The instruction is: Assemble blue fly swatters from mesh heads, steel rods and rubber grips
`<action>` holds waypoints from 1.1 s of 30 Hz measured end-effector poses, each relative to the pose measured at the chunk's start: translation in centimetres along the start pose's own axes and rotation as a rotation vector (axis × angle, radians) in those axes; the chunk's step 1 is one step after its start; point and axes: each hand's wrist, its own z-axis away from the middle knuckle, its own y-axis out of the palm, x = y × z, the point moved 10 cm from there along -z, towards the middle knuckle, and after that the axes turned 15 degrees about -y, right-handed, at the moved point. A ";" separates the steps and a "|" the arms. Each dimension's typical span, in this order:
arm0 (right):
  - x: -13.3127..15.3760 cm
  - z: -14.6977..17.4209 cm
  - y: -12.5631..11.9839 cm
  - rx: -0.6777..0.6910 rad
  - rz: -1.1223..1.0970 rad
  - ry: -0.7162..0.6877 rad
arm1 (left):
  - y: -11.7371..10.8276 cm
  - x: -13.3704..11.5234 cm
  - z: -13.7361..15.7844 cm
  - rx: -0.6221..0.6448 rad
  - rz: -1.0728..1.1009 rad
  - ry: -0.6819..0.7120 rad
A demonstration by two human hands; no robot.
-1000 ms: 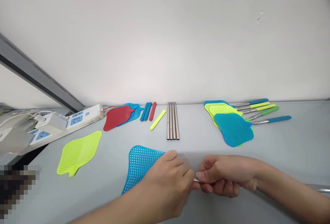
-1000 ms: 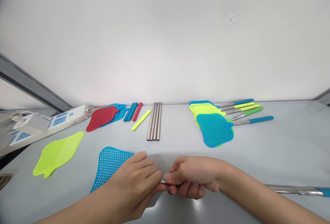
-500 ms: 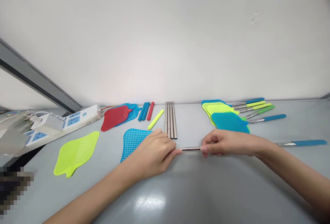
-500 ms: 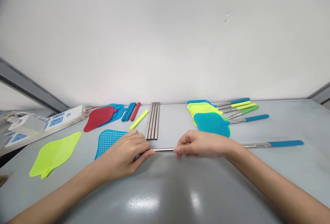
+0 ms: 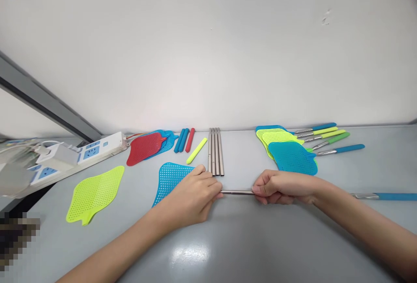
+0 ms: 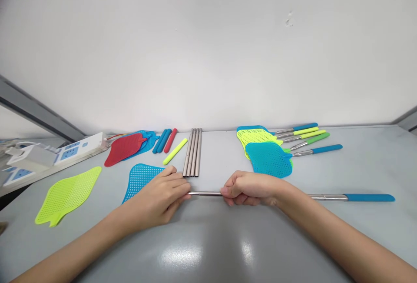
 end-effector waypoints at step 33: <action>-0.8 -0.2 3.0 0.063 -0.185 0.087 | -0.3 -2.3 0.6 -0.147 -0.050 0.058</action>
